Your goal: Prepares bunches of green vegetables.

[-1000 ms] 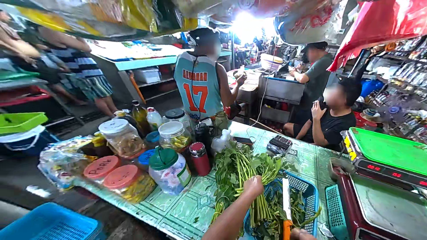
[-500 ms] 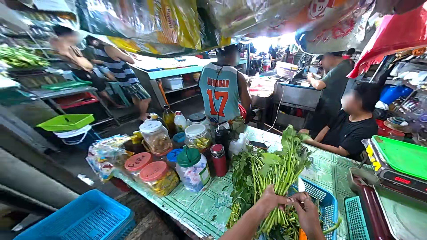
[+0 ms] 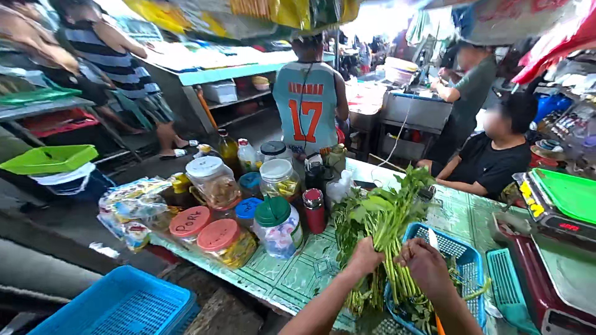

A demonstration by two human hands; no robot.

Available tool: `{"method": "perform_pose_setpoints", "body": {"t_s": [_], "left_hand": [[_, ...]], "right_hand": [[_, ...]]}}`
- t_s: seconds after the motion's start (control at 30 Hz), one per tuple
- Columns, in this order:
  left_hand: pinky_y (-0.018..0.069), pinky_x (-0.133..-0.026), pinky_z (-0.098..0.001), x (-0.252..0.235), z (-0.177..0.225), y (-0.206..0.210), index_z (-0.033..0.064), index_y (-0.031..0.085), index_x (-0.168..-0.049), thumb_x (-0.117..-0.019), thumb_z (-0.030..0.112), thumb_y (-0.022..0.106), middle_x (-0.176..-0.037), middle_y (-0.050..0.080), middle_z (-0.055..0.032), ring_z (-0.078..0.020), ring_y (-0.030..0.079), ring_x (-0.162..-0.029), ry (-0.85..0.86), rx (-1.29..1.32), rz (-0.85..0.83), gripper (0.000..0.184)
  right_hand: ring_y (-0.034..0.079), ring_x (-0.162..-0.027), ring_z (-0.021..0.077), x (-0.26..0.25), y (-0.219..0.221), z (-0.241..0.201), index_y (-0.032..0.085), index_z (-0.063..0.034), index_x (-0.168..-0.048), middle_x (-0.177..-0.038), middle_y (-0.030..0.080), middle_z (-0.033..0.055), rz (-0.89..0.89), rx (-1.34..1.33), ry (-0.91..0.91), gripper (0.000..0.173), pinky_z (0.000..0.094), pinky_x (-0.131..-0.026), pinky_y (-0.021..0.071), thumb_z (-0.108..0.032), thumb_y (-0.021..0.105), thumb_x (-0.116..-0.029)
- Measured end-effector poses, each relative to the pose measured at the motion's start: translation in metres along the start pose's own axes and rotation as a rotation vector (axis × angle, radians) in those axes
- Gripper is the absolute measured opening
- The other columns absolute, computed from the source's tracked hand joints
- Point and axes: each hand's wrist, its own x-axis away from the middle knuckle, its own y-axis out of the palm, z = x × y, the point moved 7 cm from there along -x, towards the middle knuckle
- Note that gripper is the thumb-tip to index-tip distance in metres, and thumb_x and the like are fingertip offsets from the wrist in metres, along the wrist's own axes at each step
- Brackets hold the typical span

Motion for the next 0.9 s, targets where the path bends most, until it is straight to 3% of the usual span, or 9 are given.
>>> {"method": "perform_pose_setpoints", "body": {"t_s": [0.1, 0.17, 0.23, 0.33, 0.43, 0.53, 0.7, 0.77, 0.9], "left_hand": [[0.0592, -0.083, -0.0484, -0.010, -0.006, -0.024, 0.0009, 0.062, -0.124, -0.0847, 0.012, 0.076, -0.107, 0.070, -0.0168, -0.0268, 0.071, -0.090, -0.005, 0.072, 0.053, 0.044], [0.0610, -0.076, -0.0426, -0.013, -0.002, -0.038, -0.0008, 0.059, -0.127, -0.0865, 0.009, 0.075, -0.106, 0.070, -0.0161, -0.0235, 0.071, -0.083, 0.013, 0.149, 0.034, 0.045], [0.0598, -0.064, -0.0349, -0.014, -0.002, -0.049, -0.0019, 0.058, -0.125, -0.0858, 0.006, 0.077, -0.096, 0.069, -0.0131, -0.0183, 0.067, -0.068, 0.015, 0.313, 0.023, 0.044], [0.0578, -0.056, -0.0295, -0.015, -0.009, -0.069, -0.0020, 0.059, -0.119, -0.0853, 0.005, 0.079, -0.086, 0.069, -0.0092, -0.0148, 0.064, -0.060, 0.005, 0.539, 0.020, 0.040], [0.0572, -0.055, -0.0285, -0.020, -0.015, -0.092, -0.0025, 0.059, -0.114, -0.0857, 0.001, 0.076, -0.080, 0.067, -0.0072, -0.0145, 0.063, -0.057, 0.053, 0.678, 0.049, 0.034], [0.0576, -0.055, -0.0291, -0.029, -0.021, -0.110, -0.0036, 0.058, -0.113, -0.0862, -0.001, 0.075, -0.078, 0.067, -0.0079, -0.0151, 0.063, -0.057, 0.081, 0.763, 0.073, 0.032], [0.0587, -0.058, -0.0293, -0.040, -0.021, -0.136, -0.0027, 0.059, -0.108, -0.0877, -0.003, 0.072, -0.074, 0.066, -0.0079, -0.0164, 0.064, -0.059, 0.095, 0.826, 0.052, 0.024], [0.0614, -0.063, -0.0320, -0.044, -0.025, -0.143, -0.0043, 0.058, -0.109, -0.0876, -0.005, 0.071, -0.079, 0.069, -0.0110, -0.0197, 0.068, -0.064, 0.088, 0.839, 0.051, 0.025], [0.0618, -0.063, -0.0325, -0.050, -0.038, -0.141, -0.0053, 0.057, -0.110, -0.0879, -0.007, 0.071, -0.081, 0.070, -0.0127, -0.0211, 0.070, -0.066, 0.063, 0.869, 0.053, 0.026]], "right_hand": [[0.050, -0.054, -0.0001, 0.003, 0.022, 0.013, 0.066, -0.0152, -0.128, -0.073, 0.062, -0.0041, -0.215, -0.240, 0.126, 0.031, 0.0158, -0.049, 0.0426, -0.032, 0.054, -0.1043], [0.052, -0.047, -0.0020, 0.006, 0.036, 0.019, 0.027, -0.0298, -0.162, -0.084, 0.073, -0.0008, -0.414, -0.278, 0.184, 0.071, 0.0125, -0.042, 0.0418, -0.051, 0.056, -0.1010], [0.055, -0.045, -0.0007, 0.002, 0.034, 0.008, 0.001, -0.0448, -0.163, -0.111, 0.077, 0.0004, -0.395, -0.138, 0.108, 0.086, 0.0137, -0.041, 0.0456, -0.067, 0.050, -0.0963], [0.068, -0.069, 0.0101, -0.028, -0.009, -0.014, -0.013, -0.0371, -0.160, -0.133, 0.068, 0.0061, -0.085, 0.137, 0.013, 0.087, 0.0221, -0.054, 0.0539, -0.061, 0.047, -0.1013], [0.067, -0.073, 0.0182, -0.042, -0.036, 0.008, 0.017, -0.0106, -0.162, -0.103, 0.069, 0.0100, 0.233, 0.558, 0.232, 0.075, 0.0338, -0.056, 0.0563, -0.024, 0.058, -0.1015], [0.070, -0.078, 0.0268, -0.035, -0.021, 0.085, 0.052, -0.0051, -0.145, -0.101, 0.070, 0.0172, 0.153, 0.896, 0.615, 0.045, 0.0457, -0.069, 0.0601, -0.023, 0.058, -0.1035], [0.062, -0.125, 0.0400, -0.018, -0.005, 0.193, 0.041, -0.0027, -0.153, -0.139, 0.060, 0.0235, 0.084, 1.459, 0.993, 0.057, 0.0586, -0.105, 0.0494, -0.018, 0.056, -0.1007], [0.064, -0.123, 0.0388, -0.021, -0.007, 0.201, 0.036, -0.0059, -0.157, -0.139, 0.061, 0.0209, 0.128, 1.558, 1.006, 0.058, 0.0584, -0.101, 0.0516, -0.018, 0.051, -0.1026], [0.068, -0.113, 0.0358, -0.041, -0.008, 0.164, 0.056, -0.0073, -0.140, -0.122, 0.070, 0.0190, 0.309, 1.384, 0.799, 0.040, 0.0580, -0.097, 0.0535, -0.021, 0.044, -0.1051]]}}
